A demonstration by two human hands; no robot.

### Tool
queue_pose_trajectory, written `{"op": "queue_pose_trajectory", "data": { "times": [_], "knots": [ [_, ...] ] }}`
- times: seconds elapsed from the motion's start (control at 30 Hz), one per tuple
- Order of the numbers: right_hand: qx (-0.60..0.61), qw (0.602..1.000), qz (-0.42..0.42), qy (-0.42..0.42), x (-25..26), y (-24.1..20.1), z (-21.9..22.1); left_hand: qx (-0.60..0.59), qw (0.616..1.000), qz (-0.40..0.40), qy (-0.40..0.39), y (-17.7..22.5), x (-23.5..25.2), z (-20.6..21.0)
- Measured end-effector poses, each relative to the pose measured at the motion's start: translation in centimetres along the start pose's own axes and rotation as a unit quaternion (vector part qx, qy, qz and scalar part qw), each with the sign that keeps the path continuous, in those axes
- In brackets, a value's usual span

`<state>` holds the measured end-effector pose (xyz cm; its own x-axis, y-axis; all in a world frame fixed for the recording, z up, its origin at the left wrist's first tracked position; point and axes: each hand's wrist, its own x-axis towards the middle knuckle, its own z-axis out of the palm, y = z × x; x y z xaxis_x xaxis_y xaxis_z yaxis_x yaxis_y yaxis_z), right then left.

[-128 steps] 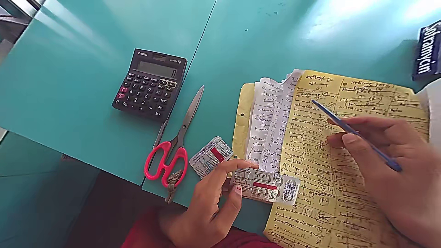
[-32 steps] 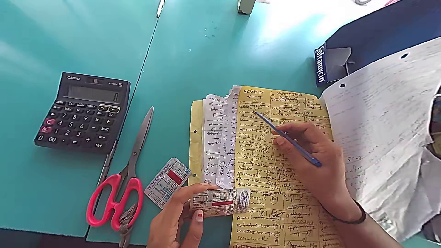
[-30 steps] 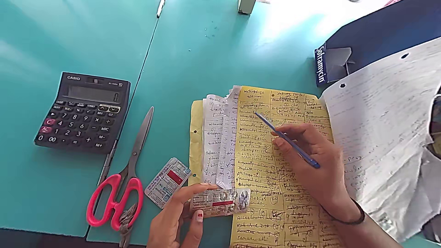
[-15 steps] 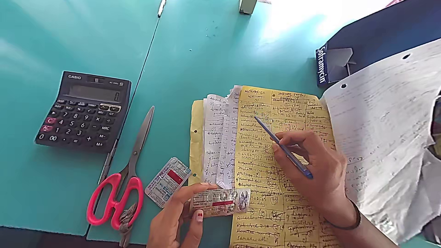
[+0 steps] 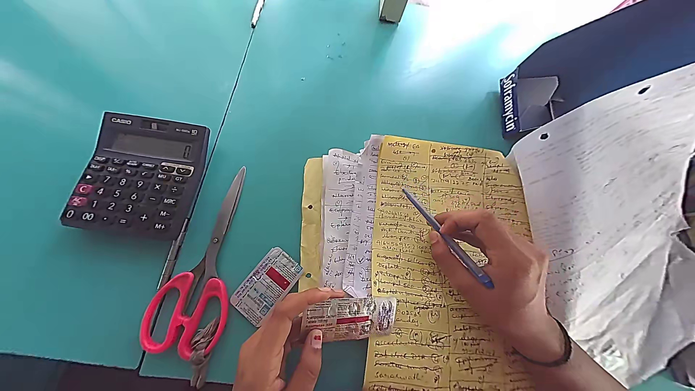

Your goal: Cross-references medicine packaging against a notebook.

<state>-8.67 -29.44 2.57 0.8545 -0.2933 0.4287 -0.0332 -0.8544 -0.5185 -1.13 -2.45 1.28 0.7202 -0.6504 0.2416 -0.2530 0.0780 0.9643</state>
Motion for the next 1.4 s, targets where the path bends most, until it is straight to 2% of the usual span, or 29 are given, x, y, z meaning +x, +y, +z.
{"op": "queue_pose_trajectory", "data": {
  "times": [0.4, 0.57, 0.83, 1.07, 1.4],
  "knots": [
    [-0.003, 1.000, -0.004, -0.004, 0.0, -0.1, -0.3, 0.004, 1.000, -0.001, -0.001, 0.0, 0.0, 0.0],
    [-0.024, 0.999, -0.046, 0.000, 0.1, -0.3, -0.4, 0.017, 1.000, 0.004, 0.001, -0.1, 0.1, -0.1],
    [-0.012, 0.998, -0.050, -0.021, 0.0, 0.0, -1.1, 0.046, 0.997, 0.028, -0.047, -0.3, 0.4, 0.2],
    [-0.040, 0.992, -0.108, -0.049, 0.1, 0.2, -2.1, 0.048, 0.996, 0.021, -0.074, -0.1, 0.2, -0.2],
    [-0.061, 0.990, -0.118, -0.057, -0.1, 0.0, -2.1, 0.060, 0.997, 0.009, -0.050, -0.2, 0.1, -0.1]
  ]
}}
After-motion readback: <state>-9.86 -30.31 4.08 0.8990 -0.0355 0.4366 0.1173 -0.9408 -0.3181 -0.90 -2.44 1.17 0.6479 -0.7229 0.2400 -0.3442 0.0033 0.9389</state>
